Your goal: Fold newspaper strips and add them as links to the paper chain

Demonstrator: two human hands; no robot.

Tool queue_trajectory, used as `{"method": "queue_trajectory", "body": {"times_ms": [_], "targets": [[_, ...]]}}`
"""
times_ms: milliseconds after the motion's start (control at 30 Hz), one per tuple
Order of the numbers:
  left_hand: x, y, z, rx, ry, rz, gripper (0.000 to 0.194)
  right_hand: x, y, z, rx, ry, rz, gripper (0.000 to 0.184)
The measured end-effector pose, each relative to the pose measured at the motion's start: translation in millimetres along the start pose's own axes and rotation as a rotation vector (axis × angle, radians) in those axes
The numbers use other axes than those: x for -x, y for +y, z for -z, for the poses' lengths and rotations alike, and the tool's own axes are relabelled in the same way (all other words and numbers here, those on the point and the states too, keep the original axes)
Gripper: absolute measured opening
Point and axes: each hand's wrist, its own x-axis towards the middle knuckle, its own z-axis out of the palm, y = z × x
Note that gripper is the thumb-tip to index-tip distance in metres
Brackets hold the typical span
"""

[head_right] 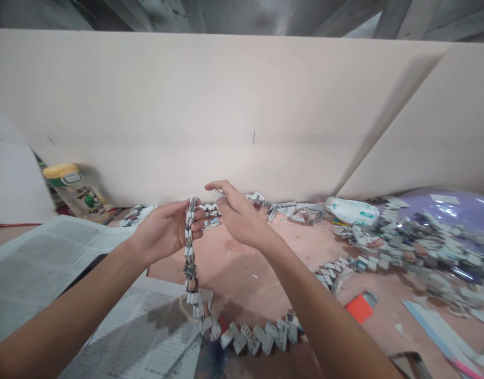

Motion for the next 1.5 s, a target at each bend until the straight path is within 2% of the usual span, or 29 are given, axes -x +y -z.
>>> {"method": "queue_trajectory", "body": {"times_ms": [133, 333, 500, 767, 967, 1067, 1133, 1267, 1367, 1500], "targets": [[0.0, -2.3, -0.4, -0.042, 0.003, -0.061, 0.014, 2.0, -3.2, -4.6, 0.151, 0.015, 0.049, 0.028], [1.3, -2.4, -3.5, -0.075, -0.016, -0.086, 0.014, 5.6, -2.6, -8.2, 0.17, 0.042, 0.027, 0.019], [1.7, -2.4, -4.0, -0.078, -0.004, -0.129, 0.013, 2.9, -1.0, -9.0, 0.257, 0.089, 0.154, 0.014], [-0.5, -6.6, -5.4, -0.143, 0.045, -0.169, 0.011, 1.3, 1.3, -13.3, 0.144, 0.044, 0.215, 0.011], [-2.6, -13.5, -2.7, -0.187, 0.039, -0.191, 0.012, 0.4, 4.7, -16.6, 0.114, 0.003, 0.175, 0.019], [-4.1, -13.6, 1.8, -0.298, -0.007, -0.223, 0.008, -0.5, 5.2, -14.0, 0.169, 0.002, 0.158, 0.017], [-4.1, -11.0, 4.4, -0.458, -0.028, -0.248, 0.008, -1.0, 5.2, -12.2, 0.222, 0.022, 0.16, 0.015], [-1.3, -3.1, 6.6, -0.789, 0.041, -0.298, 0.019, -1.6, 5.8, -10.0, 0.303, 0.055, 0.187, 0.014], [2.0, 1.6, 6.8, -0.927, 0.083, -0.299, 0.022, -2.3, 6.2, -8.4, 0.314, 0.06, 0.193, 0.016], [5.4, 4.5, 5.5, -1.026, 0.089, -0.315, 0.017, -3.1, 5.1, -6.3, 0.299, 0.055, 0.214, 0.015]]}}
